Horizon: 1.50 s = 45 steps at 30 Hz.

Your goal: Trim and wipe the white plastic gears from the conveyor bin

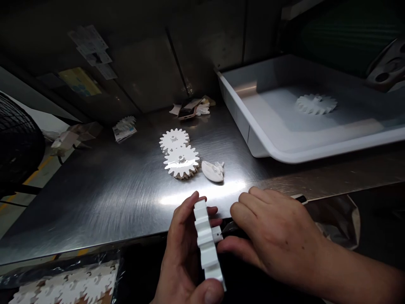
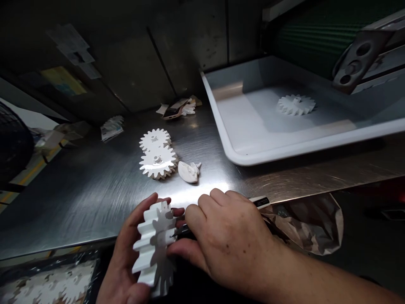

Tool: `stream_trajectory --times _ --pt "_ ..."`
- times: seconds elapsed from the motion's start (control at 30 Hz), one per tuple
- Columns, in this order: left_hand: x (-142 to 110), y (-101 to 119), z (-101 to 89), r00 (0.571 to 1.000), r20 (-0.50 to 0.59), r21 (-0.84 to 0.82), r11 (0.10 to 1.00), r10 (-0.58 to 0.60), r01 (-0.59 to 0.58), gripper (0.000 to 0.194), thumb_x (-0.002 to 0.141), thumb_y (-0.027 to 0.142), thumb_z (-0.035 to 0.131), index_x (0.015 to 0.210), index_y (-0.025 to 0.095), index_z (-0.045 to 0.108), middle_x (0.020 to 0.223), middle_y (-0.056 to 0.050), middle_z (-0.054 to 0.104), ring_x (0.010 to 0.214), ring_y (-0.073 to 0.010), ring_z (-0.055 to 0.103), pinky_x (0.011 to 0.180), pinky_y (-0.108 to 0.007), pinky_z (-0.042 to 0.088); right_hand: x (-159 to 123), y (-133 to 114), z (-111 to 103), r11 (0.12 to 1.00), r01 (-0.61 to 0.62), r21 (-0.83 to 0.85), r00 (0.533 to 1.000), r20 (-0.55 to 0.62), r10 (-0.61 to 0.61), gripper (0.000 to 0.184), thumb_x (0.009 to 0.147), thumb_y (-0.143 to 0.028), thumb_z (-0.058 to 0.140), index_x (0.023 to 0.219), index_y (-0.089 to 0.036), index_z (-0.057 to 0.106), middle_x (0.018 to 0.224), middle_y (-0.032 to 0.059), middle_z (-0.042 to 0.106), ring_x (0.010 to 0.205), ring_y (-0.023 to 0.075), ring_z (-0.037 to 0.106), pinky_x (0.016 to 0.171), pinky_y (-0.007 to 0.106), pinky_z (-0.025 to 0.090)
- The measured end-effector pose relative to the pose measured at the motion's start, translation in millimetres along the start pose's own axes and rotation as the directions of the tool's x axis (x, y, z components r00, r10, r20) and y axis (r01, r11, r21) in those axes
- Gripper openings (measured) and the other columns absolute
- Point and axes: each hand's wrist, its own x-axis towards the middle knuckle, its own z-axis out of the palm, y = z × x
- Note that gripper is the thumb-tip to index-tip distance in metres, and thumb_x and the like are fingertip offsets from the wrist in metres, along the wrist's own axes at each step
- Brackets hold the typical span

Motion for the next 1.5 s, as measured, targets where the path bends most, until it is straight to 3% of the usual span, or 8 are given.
stream_trajectory --times 0.37,0.53,0.63,0.8,1.03,1.27,1.4,1.5 --pt "4.8 -3.7 1.6 0.999 -0.012 0.021 0.999 0.051 -0.051 0.078 0.073 0.055 0.076 0.141 0.032 0.046 0.129 -0.009 0.06 0.113 -0.0329 0.063 0.09 -0.04 0.057 -0.6 2.0 -1.1 0.995 0.05 -0.085 0.997 0.061 -0.045 0.037 0.104 -0.048 0.037 0.082 -0.023 0.051 0.075 0.001 0.054 0.069 0.0243 0.048 0.063 0.038 0.025" --pt "7.5 -10.4 0.8 0.994 -0.004 -0.048 0.993 0.11 -0.11 0.075 0.076 0.049 0.076 0.142 0.032 0.046 0.123 -0.01 0.064 0.109 -0.0329 0.066 0.085 -0.039 0.058 -1.3 1.1 -8.1 0.98 -0.068 0.189 0.995 0.08 0.054 0.034 0.099 -0.051 0.052 0.081 -0.022 0.052 0.074 -0.0009 0.057 0.068 0.0203 0.05 0.062 0.034 0.028" --pt "6.6 -9.1 3.6 0.993 0.005 -0.073 0.991 0.114 -0.114 0.077 0.074 0.048 0.079 0.142 0.034 0.046 0.124 -0.009 0.064 0.11 -0.0338 0.065 0.089 -0.043 0.057 4.2 -2.4 -15.4 0.813 -0.324 0.484 0.935 0.297 0.195 0.018 0.093 -0.034 0.064 0.084 -0.023 0.053 0.079 -0.0057 0.061 0.07 0.0143 0.055 0.062 0.028 0.034" --pt "4.4 -3.4 10.5 0.996 -0.061 -0.021 0.998 0.057 -0.059 0.081 0.064 0.05 0.086 0.136 0.035 0.051 0.138 -0.008 0.052 0.119 -0.0349 0.059 0.102 -0.046 0.051 14.4 -9.0 -19.4 0.599 -0.558 0.574 0.816 0.511 0.271 0.013 0.087 -0.014 0.057 0.08 -0.024 0.054 0.074 -0.01 0.061 0.066 0.0098 0.056 0.057 0.022 0.037" --pt "10.2 -15.3 7.3 0.989 -0.004 -0.044 0.988 0.145 -0.145 0.078 0.071 0.053 0.078 0.139 0.032 0.047 0.121 -0.009 0.065 0.108 -0.0331 0.065 0.089 -0.043 0.057 13.4 -10.1 -18.4 0.593 -0.498 0.633 0.865 0.416 0.282 0.02 0.086 -0.004 0.052 0.078 -0.022 0.051 0.074 -0.0093 0.058 0.068 0.0091 0.055 0.06 0.021 0.039" --pt "9.6 -12.5 3.4 1.0 -0.018 -0.149 0.988 0.021 -0.023 0.086 0.063 0.048 0.084 0.139 0.03 0.047 0.125 -0.01 0.064 0.111 -0.0344 0.063 0.092 -0.044 0.055 12.0 -8.6 -19.3 0.511 -0.495 0.703 0.869 0.417 0.268 0.022 0.086 -0.002 0.051 0.077 -0.022 0.049 0.073 -0.0097 0.056 0.066 0.0085 0.052 0.059 0.019 0.038" --pt "11.6 1.2 1.7 0.963 0.122 -0.59 0.763 -0.24 0.265 0.066 0.083 0.059 0.058 0.14 0.026 0.049 0.136 -0.013 0.059 0.111 -0.033 0.064 0.098 -0.047 0.047 5.5 -5.2 -19.7 0.436 -0.515 0.738 0.856 0.475 0.205 0.02 0.098 -0.02 0.047 0.08 -0.023 0.053 0.078 -0.0062 0.059 0.072 0.0121 0.054 0.065 0.021 0.041" --pt "14.7 7.1 2.0 0.94 0.253 -0.774 0.535 -0.23 0.34 0.067 0.09 0.065 0.032 0.135 0.02 0.055 0.132 -0.016 0.061 0.093 -0.03 0.07 0.089 -0.046 0.048 -6.9 -2.5 -14.2 0.396 -0.56 0.728 0.826 0.525 0.204 0.03 0.101 -0.04 0.044 0.081 -0.024 0.059 0.077 -0.0025 0.059 0.068 0.0147 0.052 0.061 0.024 0.04"
